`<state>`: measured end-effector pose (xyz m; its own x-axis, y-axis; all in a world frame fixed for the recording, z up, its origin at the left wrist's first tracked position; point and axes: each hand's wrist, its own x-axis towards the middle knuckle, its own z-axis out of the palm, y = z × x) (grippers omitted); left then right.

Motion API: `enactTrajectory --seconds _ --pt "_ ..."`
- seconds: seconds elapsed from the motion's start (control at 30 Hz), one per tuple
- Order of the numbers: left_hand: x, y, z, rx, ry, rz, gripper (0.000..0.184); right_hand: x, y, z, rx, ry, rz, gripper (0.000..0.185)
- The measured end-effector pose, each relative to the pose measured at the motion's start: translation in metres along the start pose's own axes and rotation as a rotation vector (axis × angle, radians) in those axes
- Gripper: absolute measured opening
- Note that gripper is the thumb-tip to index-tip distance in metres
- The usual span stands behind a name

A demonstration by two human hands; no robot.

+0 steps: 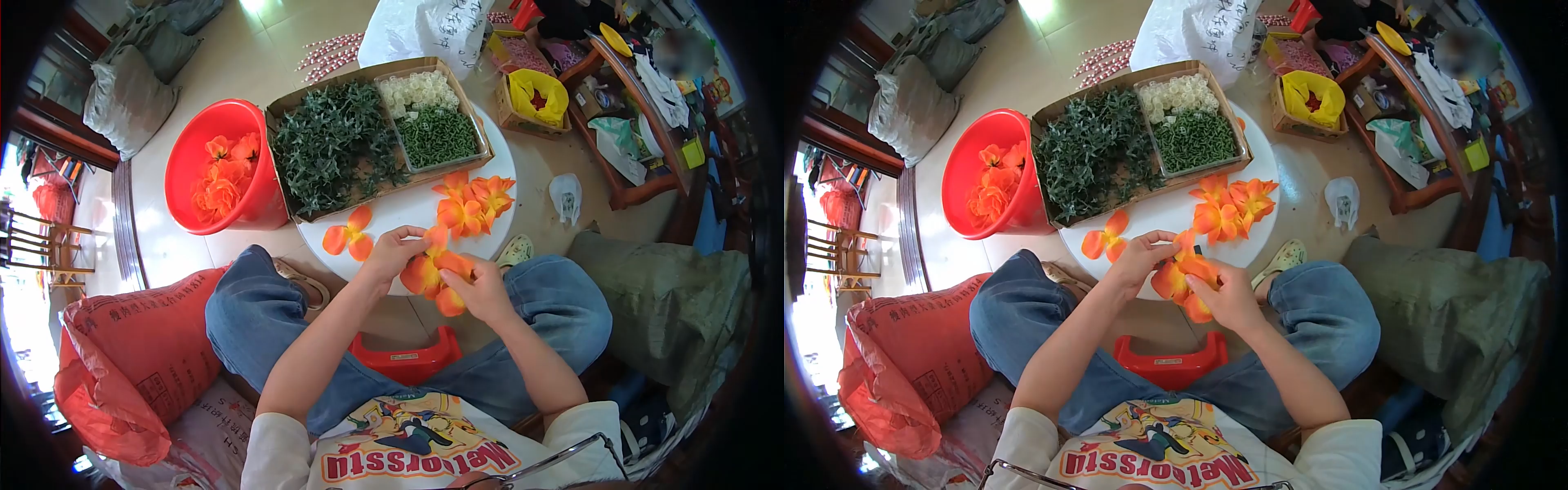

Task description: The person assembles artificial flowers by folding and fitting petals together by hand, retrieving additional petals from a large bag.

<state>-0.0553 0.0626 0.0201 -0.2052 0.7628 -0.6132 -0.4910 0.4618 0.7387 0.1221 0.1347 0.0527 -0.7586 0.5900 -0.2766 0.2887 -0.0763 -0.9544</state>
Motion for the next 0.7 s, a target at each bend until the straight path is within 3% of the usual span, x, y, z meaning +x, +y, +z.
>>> enactTrajectory --seconds 0.17,0.37,0.57,0.7 --pt "0.012 -0.006 -0.007 -0.250 -0.106 -0.091 0.026 0.003 0.001 -0.001 -0.058 -0.022 -0.042 0.020" --pt "0.008 -0.002 0.004 0.061 0.058 0.002 0.036 0.003 0.007 -0.009 0.166 -0.021 0.098 0.022" --pt "0.009 0.006 -0.006 0.016 -0.088 0.029 0.055 -0.008 0.005 -0.029 0.359 0.100 0.139 0.023" --pt "0.012 0.004 0.001 -0.032 -0.093 -0.023 0.049 -0.016 0.004 -0.036 0.385 0.115 0.112 0.021"
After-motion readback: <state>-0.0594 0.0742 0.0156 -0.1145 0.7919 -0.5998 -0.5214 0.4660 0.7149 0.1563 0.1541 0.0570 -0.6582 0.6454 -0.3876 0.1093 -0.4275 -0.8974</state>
